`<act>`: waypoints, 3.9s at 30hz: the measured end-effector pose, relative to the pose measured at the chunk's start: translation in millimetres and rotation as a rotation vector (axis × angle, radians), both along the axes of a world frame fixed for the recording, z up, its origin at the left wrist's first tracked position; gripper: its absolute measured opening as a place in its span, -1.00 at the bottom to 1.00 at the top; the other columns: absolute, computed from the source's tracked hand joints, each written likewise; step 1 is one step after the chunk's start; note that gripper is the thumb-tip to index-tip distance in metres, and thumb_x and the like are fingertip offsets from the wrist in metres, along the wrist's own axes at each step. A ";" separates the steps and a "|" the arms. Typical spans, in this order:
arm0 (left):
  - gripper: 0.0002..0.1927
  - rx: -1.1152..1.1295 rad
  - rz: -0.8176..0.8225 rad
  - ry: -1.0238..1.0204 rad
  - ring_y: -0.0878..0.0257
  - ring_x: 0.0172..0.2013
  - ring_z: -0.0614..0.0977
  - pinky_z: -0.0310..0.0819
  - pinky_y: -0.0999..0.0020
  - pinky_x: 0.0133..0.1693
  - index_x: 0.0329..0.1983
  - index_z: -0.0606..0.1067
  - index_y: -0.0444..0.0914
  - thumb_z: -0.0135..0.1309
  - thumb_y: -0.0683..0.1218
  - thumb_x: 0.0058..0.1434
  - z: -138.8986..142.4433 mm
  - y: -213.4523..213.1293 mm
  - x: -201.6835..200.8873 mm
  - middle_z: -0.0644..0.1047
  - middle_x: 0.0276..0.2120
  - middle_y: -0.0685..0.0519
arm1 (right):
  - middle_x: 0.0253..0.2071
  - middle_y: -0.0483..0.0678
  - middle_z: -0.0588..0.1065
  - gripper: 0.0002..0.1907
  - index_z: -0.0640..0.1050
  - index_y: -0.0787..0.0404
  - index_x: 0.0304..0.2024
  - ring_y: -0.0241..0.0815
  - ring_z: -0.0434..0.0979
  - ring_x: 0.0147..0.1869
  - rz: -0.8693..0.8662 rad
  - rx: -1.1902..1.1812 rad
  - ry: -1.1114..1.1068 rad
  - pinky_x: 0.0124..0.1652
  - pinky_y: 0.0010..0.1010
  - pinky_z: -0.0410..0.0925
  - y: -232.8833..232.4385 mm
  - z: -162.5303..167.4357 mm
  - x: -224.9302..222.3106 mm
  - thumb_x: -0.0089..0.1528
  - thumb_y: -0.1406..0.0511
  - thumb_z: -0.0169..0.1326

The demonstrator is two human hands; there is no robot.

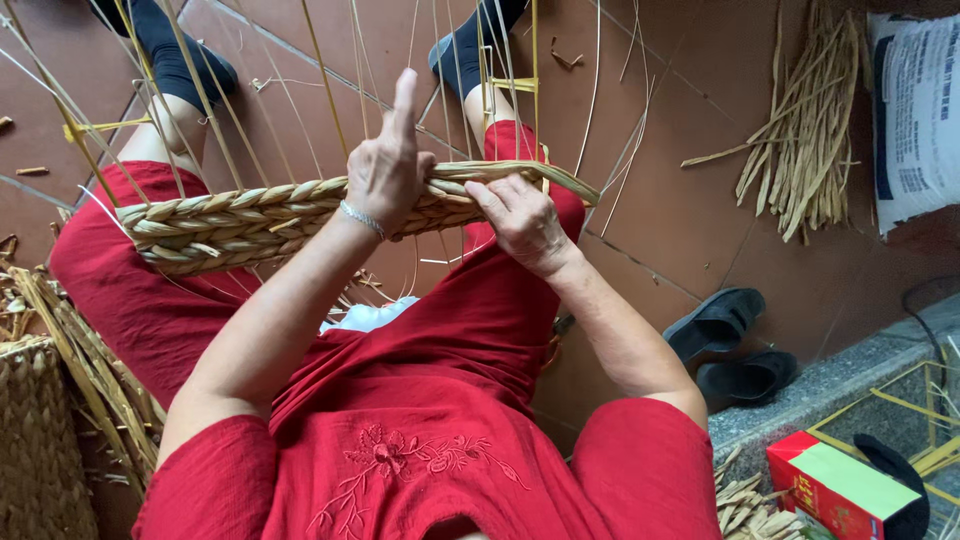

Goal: The person sits on the floor weaving a basket, threading and tightening long dried plant strands around a woven basket body held across their lap. They tuck and pull strands through the weave, briefly cut a strand with scissors, and continue weaving new strands around the rim.

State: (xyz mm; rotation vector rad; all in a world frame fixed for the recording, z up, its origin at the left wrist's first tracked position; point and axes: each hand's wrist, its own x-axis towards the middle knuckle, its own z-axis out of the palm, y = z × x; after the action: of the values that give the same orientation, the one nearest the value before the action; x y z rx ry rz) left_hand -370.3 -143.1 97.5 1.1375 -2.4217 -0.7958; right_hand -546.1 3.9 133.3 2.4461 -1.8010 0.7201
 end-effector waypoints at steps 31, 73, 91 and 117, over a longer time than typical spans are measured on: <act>-0.67 0.205 -0.273 0.039 -0.13 -0.25 0.63 0.48 0.00 -0.21 -0.33 0.51 -0.26 0.19 0.10 0.12 9.7 8.5 -7.9 0.56 -0.32 -0.13 | -0.39 -0.02 0.63 -0.80 0.68 0.18 -0.31 -0.11 0.60 -0.33 -0.145 0.901 0.208 -0.25 -0.23 0.44 -107.3 71.1 -25.1 0.22 0.20 0.18; -0.71 -0.092 -0.170 0.221 -0.19 -0.41 0.60 0.44 -0.07 -0.37 -0.23 0.39 -0.22 0.21 0.02 0.26 7.5 10.7 -20.3 0.49 -0.26 -0.19 | -0.29 -0.11 0.62 -0.87 0.63 0.22 -0.31 -0.37 0.58 -0.18 -0.610 0.741 -0.722 -0.11 -0.45 0.44 17.1 27.0 -167.0 0.31 0.31 0.15; -0.93 -0.229 -0.308 0.214 -0.05 -0.30 0.64 0.51 0.06 -0.29 -0.08 0.50 -0.15 0.08 -0.13 0.40 14.4 0.5 -19.3 0.55 -0.30 -0.05 | -0.30 -0.06 0.57 -0.83 0.56 0.25 -0.18 -0.24 0.57 -0.22 -0.430 -0.025 -1.531 -0.12 -0.27 0.48 87.2 -17.8 -81.3 0.43 0.25 0.11; -0.67 0.144 -0.184 0.318 0.18 -0.39 0.67 0.55 0.30 -0.32 0.01 0.52 -0.31 0.29 -0.12 0.22 19.3 2.2 3.9 0.63 -0.34 -0.09 | 0.14 -0.03 0.53 -0.65 0.62 0.15 0.04 0.07 0.45 0.27 -0.737 -0.070 0.047 0.28 -0.14 0.32 117.2 18.2 -119.3 0.21 0.32 0.34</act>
State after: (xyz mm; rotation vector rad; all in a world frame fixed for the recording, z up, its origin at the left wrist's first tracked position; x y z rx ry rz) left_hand -366.3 -140.9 116.8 0.7716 -2.2498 -1.1306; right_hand -665.4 121.1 151.6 1.5306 -2.3553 0.6192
